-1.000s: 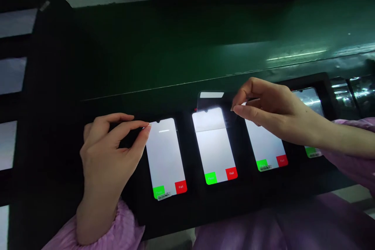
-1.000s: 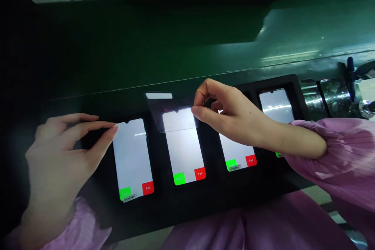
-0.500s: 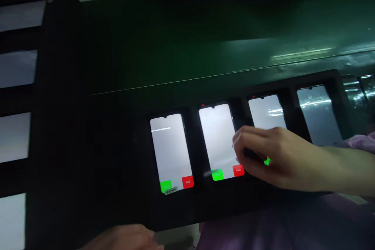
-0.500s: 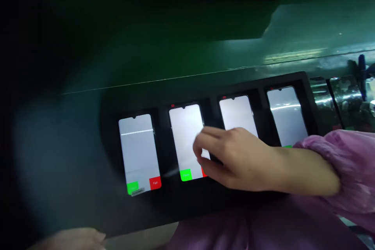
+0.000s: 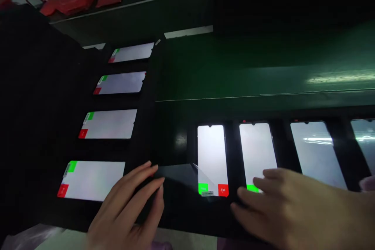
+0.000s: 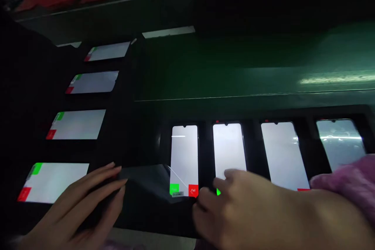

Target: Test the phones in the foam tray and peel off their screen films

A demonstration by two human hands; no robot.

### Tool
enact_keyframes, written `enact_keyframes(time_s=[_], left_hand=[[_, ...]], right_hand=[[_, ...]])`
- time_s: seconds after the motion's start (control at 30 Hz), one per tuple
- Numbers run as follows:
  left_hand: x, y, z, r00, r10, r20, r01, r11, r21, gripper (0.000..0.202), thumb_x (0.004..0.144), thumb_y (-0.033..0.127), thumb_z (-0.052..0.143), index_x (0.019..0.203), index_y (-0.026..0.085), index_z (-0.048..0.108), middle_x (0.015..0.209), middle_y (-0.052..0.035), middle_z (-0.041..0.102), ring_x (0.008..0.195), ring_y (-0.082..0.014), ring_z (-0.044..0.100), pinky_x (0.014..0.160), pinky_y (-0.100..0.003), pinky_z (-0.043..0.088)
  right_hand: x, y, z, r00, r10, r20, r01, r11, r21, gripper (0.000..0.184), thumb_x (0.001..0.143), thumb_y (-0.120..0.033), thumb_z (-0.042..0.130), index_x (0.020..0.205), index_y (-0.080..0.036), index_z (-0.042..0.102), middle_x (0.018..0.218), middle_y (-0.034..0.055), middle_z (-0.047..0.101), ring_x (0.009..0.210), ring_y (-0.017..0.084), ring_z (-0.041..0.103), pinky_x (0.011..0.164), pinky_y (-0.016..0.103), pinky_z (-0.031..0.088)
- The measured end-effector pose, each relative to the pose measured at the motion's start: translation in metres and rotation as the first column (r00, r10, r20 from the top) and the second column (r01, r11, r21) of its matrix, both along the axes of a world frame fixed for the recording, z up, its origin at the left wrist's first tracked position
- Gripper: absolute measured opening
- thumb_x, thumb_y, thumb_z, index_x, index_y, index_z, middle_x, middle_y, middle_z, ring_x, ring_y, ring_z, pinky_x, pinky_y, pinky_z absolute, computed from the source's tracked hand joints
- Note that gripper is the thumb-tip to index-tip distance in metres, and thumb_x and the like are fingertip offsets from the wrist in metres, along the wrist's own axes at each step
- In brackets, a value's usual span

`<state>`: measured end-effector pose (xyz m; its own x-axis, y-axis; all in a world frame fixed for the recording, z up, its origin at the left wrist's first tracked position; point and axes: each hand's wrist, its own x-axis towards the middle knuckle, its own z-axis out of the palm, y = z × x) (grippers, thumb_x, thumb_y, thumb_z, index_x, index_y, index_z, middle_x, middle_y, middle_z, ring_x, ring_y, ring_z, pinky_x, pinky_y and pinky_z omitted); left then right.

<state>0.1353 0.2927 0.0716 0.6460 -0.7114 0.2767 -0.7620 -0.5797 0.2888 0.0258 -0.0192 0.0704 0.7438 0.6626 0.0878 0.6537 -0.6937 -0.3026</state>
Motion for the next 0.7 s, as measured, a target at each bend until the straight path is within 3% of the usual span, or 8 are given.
enact_keyframes(time_s=[0.1, 0.2, 0.3, 0.37, 0.43, 0.53, 0.6, 0.7], left_hand=[[0.007, -0.035, -0.01, 0.985, 0.155, 0.08, -0.149, 0.985, -0.085, 0.017, 0.092, 0.019, 0.064, 0.105, 0.026, 0.072, 0.108, -0.0021, 0.073, 0.091, -0.0193, 0.072, 0.077, -0.033, 0.063], [0.012, -0.066, -0.026, 0.977, 0.208, 0.045, -0.191, 0.951, -0.244, 0.022, 0.091, 0.014, 0.066, 0.109, 0.026, 0.072, 0.108, -0.0003, 0.073, 0.089, -0.0151, 0.071, 0.074, -0.026, 0.061], [0.014, -0.078, -0.046, 0.932, 0.232, -0.279, -0.329, 0.864, -0.38, 0.038, 0.096, 0.023, 0.064, 0.133, 0.031, 0.065, 0.126, -0.0012, 0.071, 0.11, -0.0166, 0.07, 0.091, -0.027, 0.06], [0.01, -0.077, -0.058, 0.808, 0.217, -0.548, -0.495, 0.754, -0.432, 0.037, 0.1, 0.034, 0.059, 0.137, 0.032, 0.062, 0.136, -0.0034, 0.067, 0.124, -0.0197, 0.065, 0.1, -0.032, 0.059], [0.002, -0.071, -0.067, 0.644, 0.12, -0.755, -0.643, 0.62, -0.45, 0.034, 0.101, 0.044, 0.056, 0.131, 0.031, 0.066, 0.139, -0.0054, 0.066, 0.13, -0.0232, 0.062, 0.103, -0.038, 0.058], [-0.014, -0.063, -0.076, 0.459, -0.057, -0.886, -0.771, 0.471, -0.43, 0.031, 0.097, 0.05, 0.061, 0.122, 0.033, 0.071, 0.135, -0.0049, 0.07, 0.127, -0.0237, 0.065, 0.1, -0.037, 0.058], [-0.025, -0.061, -0.08, 0.426, -0.094, -0.9, -0.795, 0.436, -0.422, 0.031, 0.093, 0.05, 0.066, 0.119, 0.034, 0.073, 0.13, -0.0044, 0.073, 0.125, -0.023, 0.066, 0.101, -0.036, 0.057], [-0.037, -0.061, -0.084, 0.451, -0.071, -0.89, -0.782, 0.45, -0.432, 0.031, 0.092, 0.046, 0.069, 0.119, 0.031, 0.074, 0.128, -0.0045, 0.073, 0.125, -0.0226, 0.066, 0.106, -0.036, 0.055]], right_hand=[[0.01, 0.029, -0.001, 0.99, 0.094, 0.106, -0.089, 0.994, -0.058, 0.033, 0.094, -0.022, 0.047, 0.107, -0.026, 0.077, 0.089, -0.0003, 0.07, 0.057, 0.015, 0.053, 0.04, 0.034, 0.039], [0.02, 0.042, -0.009, 0.985, 0.08, 0.151, -0.068, 0.994, -0.084, 0.028, 0.087, -0.018, 0.053, 0.07, -0.026, 0.073, 0.072, 0.0018, 0.061, 0.053, 0.016, 0.047, 0.038, 0.033, 0.034], [0.039, 0.034, -0.016, 0.993, 0.005, 0.121, -0.003, 1.0, -0.017, 0.021, 0.081, -0.008, 0.061, 0.066, -0.021, 0.066, 0.068, 0.0, 0.055, 0.052, 0.015, 0.047, 0.04, 0.032, 0.032], [0.058, 0.021, -0.018, 0.991, -0.134, -0.007, 0.134, 0.986, 0.099, 0.015, 0.086, -0.007, 0.061, 0.079, -0.018, 0.069, 0.076, 0.0, 0.06, 0.054, 0.012, 0.05, 0.045, 0.029, 0.035], [0.078, 0.006, -0.018, 0.912, -0.315, -0.264, 0.378, 0.894, 0.241, 0.01, 0.093, -0.014, 0.06, 0.089, -0.017, 0.068, 0.081, 0.0004, 0.063, 0.055, 0.009, 0.05, 0.05, 0.025, 0.037], [0.093, -0.01, -0.016, 0.712, -0.399, -0.577, 0.659, 0.662, 0.356, 0.012, 0.096, -0.029, 0.059, 0.089, -0.019, 0.061, 0.08, -0.0012, 0.062, 0.054, 0.007, 0.048, 0.051, 0.022, 0.038], [0.093, -0.014, -0.016, 0.647, -0.394, -0.652, 0.727, 0.576, 0.374, 0.021, 0.096, -0.039, 0.058, 0.088, -0.02, 0.058, 0.082, -0.0002, 0.063, 0.055, 0.008, 0.048, 0.049, 0.022, 0.039], [0.087, -0.012, -0.018, 0.619, -0.407, -0.671, 0.758, 0.533, 0.376, 0.027, 0.097, -0.047, 0.057, 0.091, -0.02, 0.056, 0.087, 0.002, 0.065, 0.057, 0.009, 0.05, 0.049, 0.023, 0.041]])
